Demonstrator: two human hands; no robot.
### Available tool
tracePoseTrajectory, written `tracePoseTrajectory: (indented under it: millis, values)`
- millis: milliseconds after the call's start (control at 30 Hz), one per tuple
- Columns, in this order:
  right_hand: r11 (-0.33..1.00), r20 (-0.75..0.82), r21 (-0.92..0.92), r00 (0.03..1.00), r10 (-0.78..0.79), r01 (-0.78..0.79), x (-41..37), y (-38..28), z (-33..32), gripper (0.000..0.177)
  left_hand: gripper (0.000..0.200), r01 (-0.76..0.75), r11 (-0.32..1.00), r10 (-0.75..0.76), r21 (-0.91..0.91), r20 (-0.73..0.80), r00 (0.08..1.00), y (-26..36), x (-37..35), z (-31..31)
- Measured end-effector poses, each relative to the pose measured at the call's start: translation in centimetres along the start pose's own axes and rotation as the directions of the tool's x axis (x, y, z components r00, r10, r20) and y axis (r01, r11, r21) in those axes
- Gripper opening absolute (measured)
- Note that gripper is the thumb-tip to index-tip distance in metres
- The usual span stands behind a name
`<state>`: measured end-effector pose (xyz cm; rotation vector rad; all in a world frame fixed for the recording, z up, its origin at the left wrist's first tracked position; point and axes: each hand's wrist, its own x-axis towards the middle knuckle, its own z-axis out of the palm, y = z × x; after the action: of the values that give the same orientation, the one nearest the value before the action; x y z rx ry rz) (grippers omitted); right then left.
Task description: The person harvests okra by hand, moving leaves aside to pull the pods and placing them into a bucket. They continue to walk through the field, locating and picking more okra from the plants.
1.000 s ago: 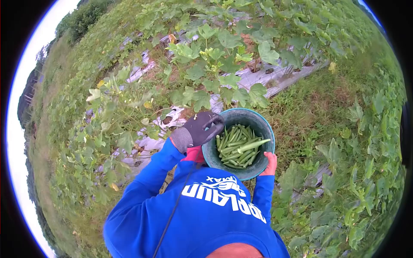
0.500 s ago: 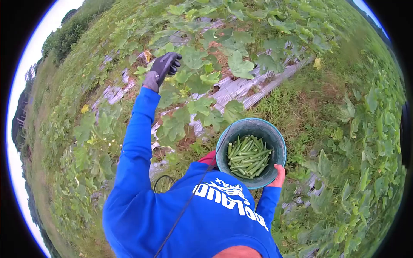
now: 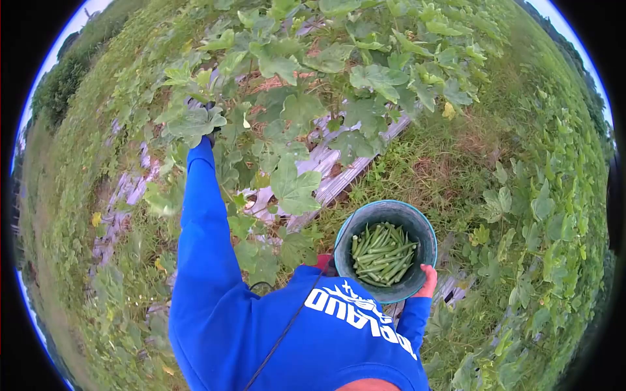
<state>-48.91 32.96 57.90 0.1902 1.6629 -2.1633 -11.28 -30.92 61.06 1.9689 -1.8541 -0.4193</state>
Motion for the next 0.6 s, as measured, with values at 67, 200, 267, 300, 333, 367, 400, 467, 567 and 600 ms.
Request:
tracePoseTrajectory:
  millis: [67, 200, 267, 300, 333, 367, 400, 467, 567, 600]
  values:
    - [0.999, 0.018, -0.052, 1.000, -0.007, 0.008, 0.6, -2.2, 1.9, 0.016, 0.044, 0.012, 0.999, -0.011, 0.048, -0.022, 1.000, 0.4, -1.9, 1.5]
    - [0.999, 0.009, -0.032, 1.000, 0.016, -0.016, 3.4, -3.1, 3.3, 0.022, 0.047, -0.014, 0.997, 0.019, 0.074, -0.071, 0.997, -0.6, -7.5, 3.5]
    - [0.992, 0.046, -0.121, 0.998, -0.037, 0.042, 4.8, -4.2, 4.3, 0.036, 0.060, -0.055, 0.997, 0.052, 0.046, 0.064, 0.997, -3.7, -6.0, 5.4]
    - [0.992, 0.033, -0.118, 0.999, -0.034, 0.038, 5.8, -4.5, 4.7, 0.036, 0.060, -0.065, 0.997, 0.062, 0.051, 0.072, 0.995, -1.7, -6.6, 4.4]
    - [0.995, 0.028, -0.099, 1.000, 0.011, -0.008, 6.8, -4.8, 5.1, 0.036, 0.057, -0.005, 0.984, -0.017, 0.179, 0.117, 0.993, 2.7, -8.6, 1.3]
    - [0.995, 0.026, -0.082, 0.998, 0.058, -0.056, 7.9, -5.1, 5.4, 0.037, 0.055, 0.052, 0.950, -0.102, 0.308, 0.149, 0.983, 7.1, -10.8, -1.8]
    - [0.996, 0.043, -0.067, 0.997, 0.067, -0.064, 9.2, -4.5, 5.0, 0.039, 0.053, 0.107, 0.898, -0.185, 0.427, 0.145, 0.972, 9.4, -13.1, -3.0]
    - [0.994, 0.052, -0.043, 0.993, 0.103, -0.101, 11.1, -5.1, 5.9, 0.040, 0.047, 0.076, 0.974, -0.119, 0.214, 0.197, 0.973, 9.5, -16.4, -2.4]
    - [0.985, 0.114, -0.028, 0.978, 0.172, -0.170, 15.5, -6.1, 7.0, 0.042, 0.034, 0.030, 0.884, 0.079, -0.467, 0.211, 0.974, 7.6, -23.2, -1.5]
    - [0.981, 0.134, -0.021, 0.972, 0.194, -0.193, 16.8, -6.7, 7.8, 0.041, 0.033, 0.007, 0.750, 0.138, -0.662, 0.167, 0.976, 7.9, -24.6, -0.6]
